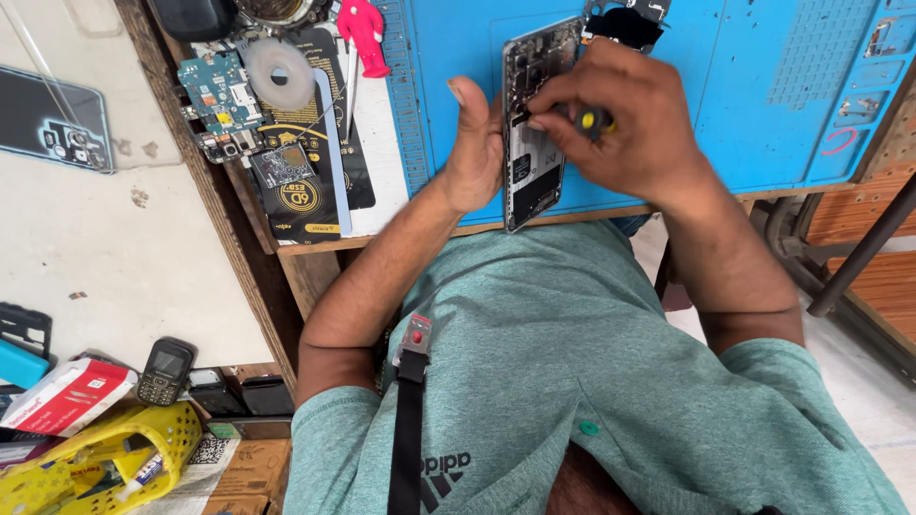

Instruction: The person uses a yellow screwdriver to remove screws from a disassembled smartphone on a blue mat, then lifts and removes a metal shielding plate from the camera module area.

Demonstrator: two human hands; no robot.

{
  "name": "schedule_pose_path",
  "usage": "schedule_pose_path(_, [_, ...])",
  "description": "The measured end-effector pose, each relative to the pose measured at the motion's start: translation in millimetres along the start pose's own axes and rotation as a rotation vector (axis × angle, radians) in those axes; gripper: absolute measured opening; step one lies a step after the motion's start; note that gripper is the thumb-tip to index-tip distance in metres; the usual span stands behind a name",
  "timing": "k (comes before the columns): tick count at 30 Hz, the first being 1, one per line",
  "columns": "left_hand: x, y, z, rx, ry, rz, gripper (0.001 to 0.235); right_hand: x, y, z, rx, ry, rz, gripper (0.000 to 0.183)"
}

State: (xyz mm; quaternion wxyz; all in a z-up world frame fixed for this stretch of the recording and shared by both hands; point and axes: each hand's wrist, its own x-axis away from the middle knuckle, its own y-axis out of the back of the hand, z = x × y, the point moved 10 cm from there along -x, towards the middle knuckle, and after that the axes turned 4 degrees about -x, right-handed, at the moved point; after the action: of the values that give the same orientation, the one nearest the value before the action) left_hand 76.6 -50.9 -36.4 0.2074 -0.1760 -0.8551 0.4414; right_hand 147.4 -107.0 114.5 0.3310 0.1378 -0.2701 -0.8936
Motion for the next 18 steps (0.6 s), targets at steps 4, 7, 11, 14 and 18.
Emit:
schedule_pose_path(4, [-1, -1, 0, -0.129, 0.003, 0.006, 0.117, -8, 2, -6, -0.051, -0.058, 0.109, 0.019])
schedule_pose_path(7, [-2, -12, -10, -0.218, -0.072, 0.107, 0.120, -11, 1, -5, -0.050, -0.067, 0.135, 0.020])
schedule_pose_path(11, [-3, -10, -10, -0.153, -0.026, 0.052, 0.119, -10, 0, -2, -0.052, -0.048, 0.101, 0.018])
schedule_pose_path(14, [-1, -7, -10, -0.101, -0.004, 0.005, 0.117, -6, 2, -3, -0.038, -0.038, 0.047, 0.019])
schedule_pose_path(18, [-1, -9, -11, 0.076, 0.020, 0.004, 0.119, 3, 13, 8, 0.030, 0.025, -0.119, 0.024])
